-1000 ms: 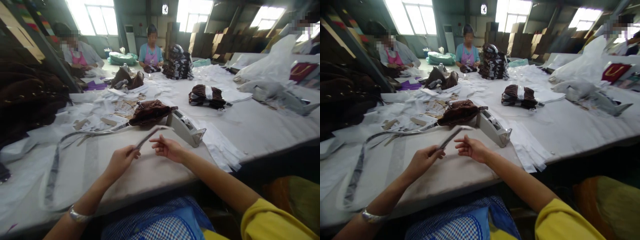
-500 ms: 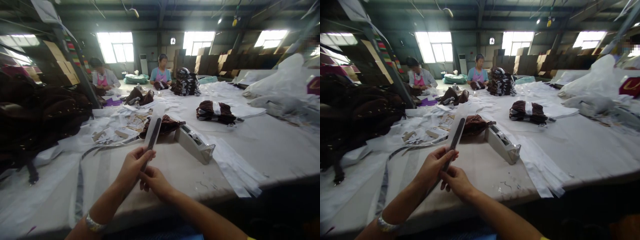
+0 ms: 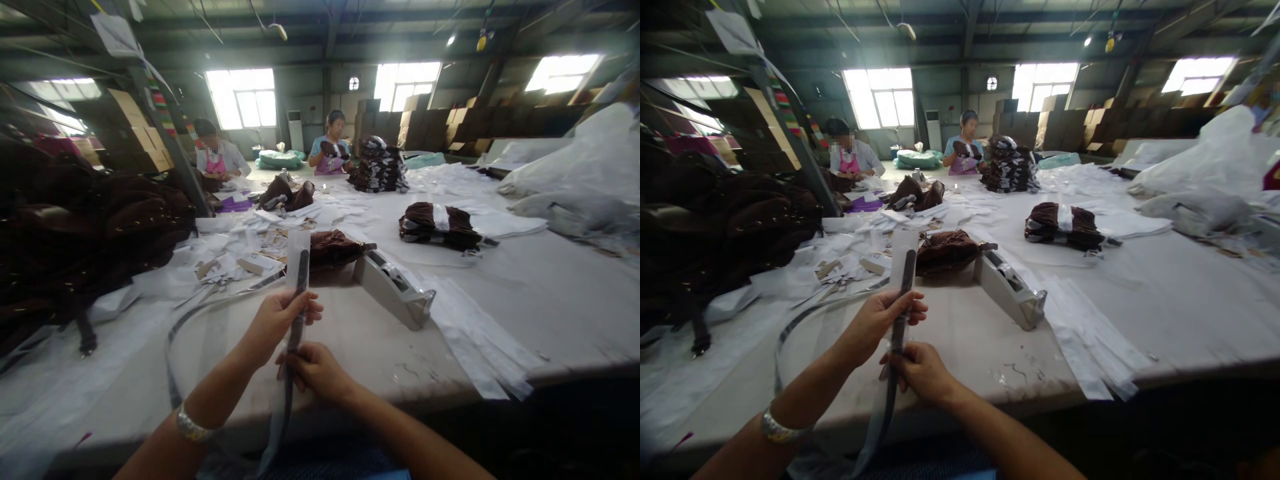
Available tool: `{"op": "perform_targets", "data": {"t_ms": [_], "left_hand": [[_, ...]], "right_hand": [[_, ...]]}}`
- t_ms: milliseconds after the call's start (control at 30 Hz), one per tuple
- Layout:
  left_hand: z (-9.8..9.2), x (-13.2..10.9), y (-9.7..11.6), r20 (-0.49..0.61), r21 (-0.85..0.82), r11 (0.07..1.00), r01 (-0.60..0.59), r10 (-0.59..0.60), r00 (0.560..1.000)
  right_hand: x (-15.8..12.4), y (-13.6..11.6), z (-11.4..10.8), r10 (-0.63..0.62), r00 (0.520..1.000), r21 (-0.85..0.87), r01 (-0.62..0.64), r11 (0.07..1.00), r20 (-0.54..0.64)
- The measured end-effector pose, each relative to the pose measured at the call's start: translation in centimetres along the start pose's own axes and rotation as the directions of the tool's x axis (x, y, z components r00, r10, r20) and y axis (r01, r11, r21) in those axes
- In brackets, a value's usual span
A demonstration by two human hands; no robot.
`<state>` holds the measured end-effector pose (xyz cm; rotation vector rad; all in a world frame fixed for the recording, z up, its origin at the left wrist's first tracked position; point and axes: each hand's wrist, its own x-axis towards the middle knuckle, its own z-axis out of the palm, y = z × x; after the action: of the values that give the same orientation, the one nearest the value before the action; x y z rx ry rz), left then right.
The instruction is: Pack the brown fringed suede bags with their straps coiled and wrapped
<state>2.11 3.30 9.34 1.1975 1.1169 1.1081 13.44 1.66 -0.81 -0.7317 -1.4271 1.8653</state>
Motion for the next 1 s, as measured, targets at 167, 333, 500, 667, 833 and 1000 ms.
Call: {"op": "perform_targets", "data": {"t_ms": [167,333,500,667,833,1000], "left_hand": [[0.5,-1.7,-1.3,0.030,0.040,0.992,0.119,-0.121,0.992],[-0.3,-1.6,-0.7,-0.079,0.143,0.989,-0.047,0.059,0.995],[-1.1,-0.3,-0.4,-0.199,0.136,0.979,-0.151,0.176,0.964],[-0.4,-0.6,-1.7,-0.153,0.020,0.998,-0.055,0.058,0.987],[0.3,-1.5,-2.5,-0.081,0.029,1.000,-0.011,0.014,0.997],[-0.8,-1.6,-3.0,-0.030,0.118,0.992,-0.047,0.051,0.998]], "right_hand": [[0.6,-0.3,-0.7,-0.050,0.996,0.018,0.052,0.999,-0.080],[-0.3,-0.4,-0.8,0.039,0.999,0.016,-0.039,0.999,0.003],[-1.5,-1.4,-0.2,0.010,0.994,-0.033,-0.006,0.999,0.107],[-1.2,-1.8,-0.4,-0.033,0.999,-0.132,0.031,0.991,-0.011],[-0.8,-1.4,-0.6,-0.087,0.994,-0.180,0.073,0.981,-0.073],[-1.2,-2.8,-2.1,-0.032,0.999,-0.322,0.036,0.946,0.016]]}}
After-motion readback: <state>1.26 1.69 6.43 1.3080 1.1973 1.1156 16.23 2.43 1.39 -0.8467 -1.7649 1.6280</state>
